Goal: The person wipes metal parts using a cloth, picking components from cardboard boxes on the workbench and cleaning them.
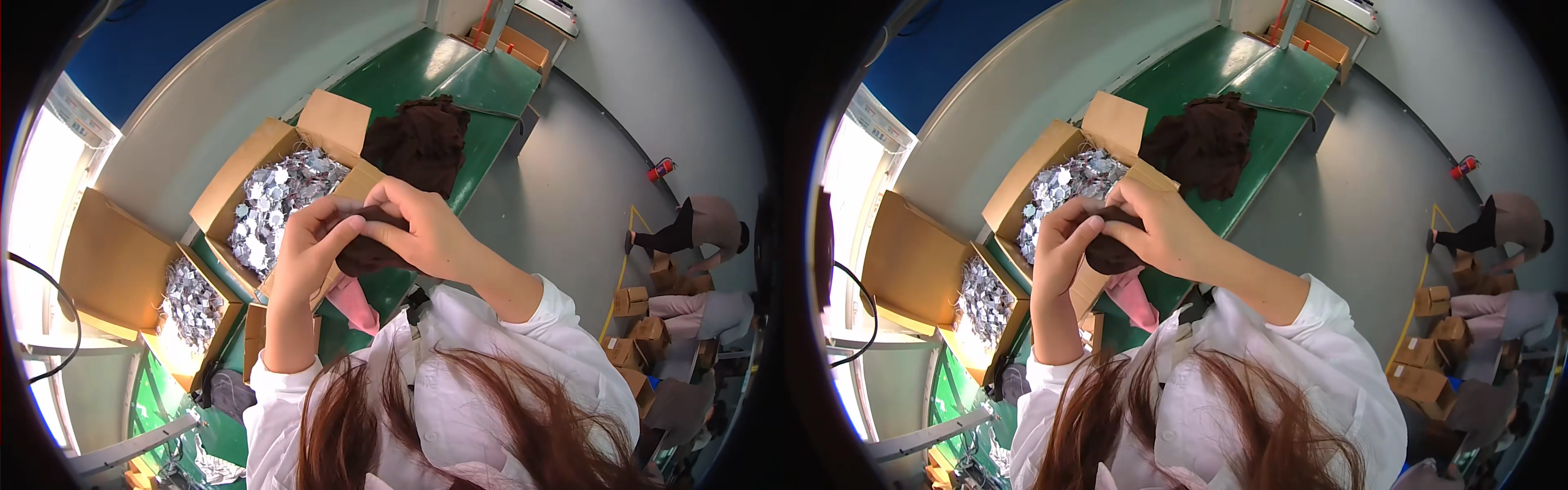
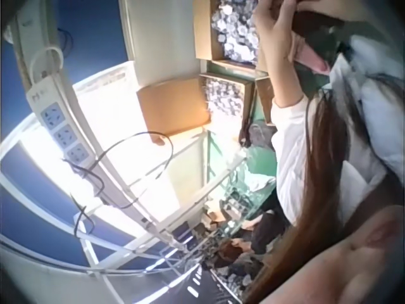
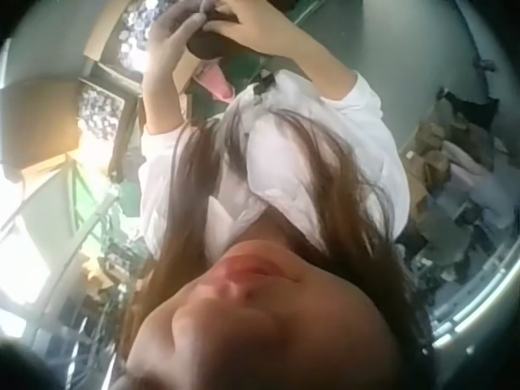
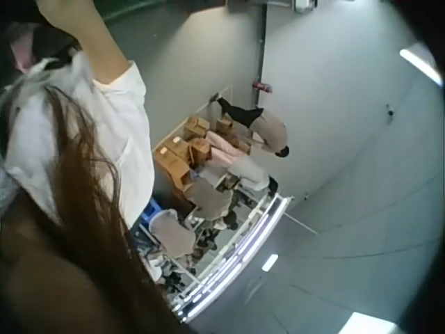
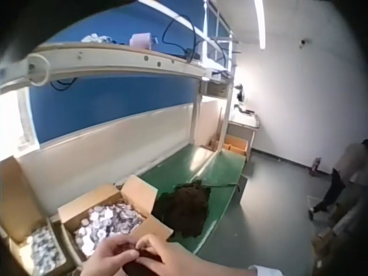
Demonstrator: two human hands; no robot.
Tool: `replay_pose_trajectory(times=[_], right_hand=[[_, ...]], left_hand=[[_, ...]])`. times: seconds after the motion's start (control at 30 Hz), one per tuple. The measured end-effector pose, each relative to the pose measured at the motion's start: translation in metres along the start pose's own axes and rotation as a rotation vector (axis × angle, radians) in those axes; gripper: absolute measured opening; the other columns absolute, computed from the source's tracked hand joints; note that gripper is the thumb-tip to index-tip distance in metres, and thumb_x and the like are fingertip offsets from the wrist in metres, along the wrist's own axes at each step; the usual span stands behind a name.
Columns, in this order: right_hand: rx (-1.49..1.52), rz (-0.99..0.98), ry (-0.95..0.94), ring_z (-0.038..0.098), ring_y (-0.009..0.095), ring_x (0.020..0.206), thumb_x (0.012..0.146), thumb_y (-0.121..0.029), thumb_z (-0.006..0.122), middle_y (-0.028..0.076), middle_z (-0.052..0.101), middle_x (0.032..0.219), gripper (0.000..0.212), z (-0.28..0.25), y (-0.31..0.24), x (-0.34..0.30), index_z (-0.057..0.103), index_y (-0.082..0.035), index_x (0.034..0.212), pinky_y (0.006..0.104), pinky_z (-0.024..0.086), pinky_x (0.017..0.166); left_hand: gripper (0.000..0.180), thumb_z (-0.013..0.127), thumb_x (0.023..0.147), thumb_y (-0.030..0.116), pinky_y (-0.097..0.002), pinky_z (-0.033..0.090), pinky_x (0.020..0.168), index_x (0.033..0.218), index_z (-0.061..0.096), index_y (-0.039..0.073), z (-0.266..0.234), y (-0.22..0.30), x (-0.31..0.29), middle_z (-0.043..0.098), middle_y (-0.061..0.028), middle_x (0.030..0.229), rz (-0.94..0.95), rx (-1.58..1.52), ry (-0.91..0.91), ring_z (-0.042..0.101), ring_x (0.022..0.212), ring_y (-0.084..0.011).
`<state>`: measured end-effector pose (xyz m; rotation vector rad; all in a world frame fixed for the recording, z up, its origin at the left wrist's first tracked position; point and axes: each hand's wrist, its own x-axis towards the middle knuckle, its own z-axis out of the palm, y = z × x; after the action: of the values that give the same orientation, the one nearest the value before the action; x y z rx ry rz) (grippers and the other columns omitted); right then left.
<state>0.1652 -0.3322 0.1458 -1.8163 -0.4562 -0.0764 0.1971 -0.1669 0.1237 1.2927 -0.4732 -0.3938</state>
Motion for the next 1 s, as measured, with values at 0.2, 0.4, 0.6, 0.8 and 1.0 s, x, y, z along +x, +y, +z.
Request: replay_pose_trajectory(times=[0.2,0.4,0.6,0.8,1.0], right_hand=[[-0.182,-0.098,0.129,0.056,0.033,0.067,0.08,-0.009,0.052,0.018,0.056,0.074,0.012,0.001,0.005,-0.005,0.053,0.0,0.086,0.0326,0.044,0.059],[-0.354,0.041,-0.078,0.052,0.029,0.058,0.081,-0.013,0.053,0.017,0.054,0.068,0.015,-0.009,0.01,-0.006,0.052,0.002,0.078,0.0325,0.04,0.054],[0.054,0.155,-0.167,0.034,0.005,0.053,0.077,-0.01,0.06,0.001,0.044,0.058,0.013,-0.014,0.019,-0.009,0.05,-0.001,0.076,0.0217,0.031,0.047],[-0.066,0.114,-0.039,0.038,0.001,0.055,0.075,-0.007,0.062,-0.003,0.049,0.062,0.011,-0.006,0.023,-0.009,0.053,-0.001,0.077,0.0185,0.032,0.049],[0.197,-0.004,0.159,0.053,0.007,0.068,0.079,-0.014,0.059,0.004,0.057,0.073,0.016,-0.014,0.035,-0.024,0.053,0.0,0.084,0.0234,0.043,0.062]], left_hand=[[0.019,0.057,0.076,-0.001,-0.0208,0.044,0.068,0.095,0.056,-0.007,0.01,0.004,-0.006,0.059,-0.0065,0.083,0.098,0.164,0.226,0.054,0.077,-0.0091],[0.017,0.063,0.074,0.007,-0.0193,0.042,0.056,0.085,0.055,-0.004,0.003,0.003,-0.008,0.055,-0.0024,0.069,0.061,0.364,0.158,0.05,0.062,-0.0053],[0.01,0.06,0.077,0.008,-0.0178,0.032,0.041,0.079,0.057,-0.001,-0.007,0.005,-0.006,0.048,0.0043,0.058,-0.188,0.307,-0.136,0.041,0.05,-0.0006],[0.008,0.057,0.078,0.005,-0.0196,0.029,0.041,0.081,0.057,-0.002,-0.002,-0.009,0.001,0.047,0.0055,0.057,-0.165,0.397,-0.189,0.037,0.05,0.0],[0.018,0.047,0.086,0.012,-0.019,0.041,0.058,0.083,0.055,-0.004,0.029,-0.026,0.013,0.054,-0.0021,0.072,-0.146,-0.099,0.116,0.051,0.065,-0.0068]])
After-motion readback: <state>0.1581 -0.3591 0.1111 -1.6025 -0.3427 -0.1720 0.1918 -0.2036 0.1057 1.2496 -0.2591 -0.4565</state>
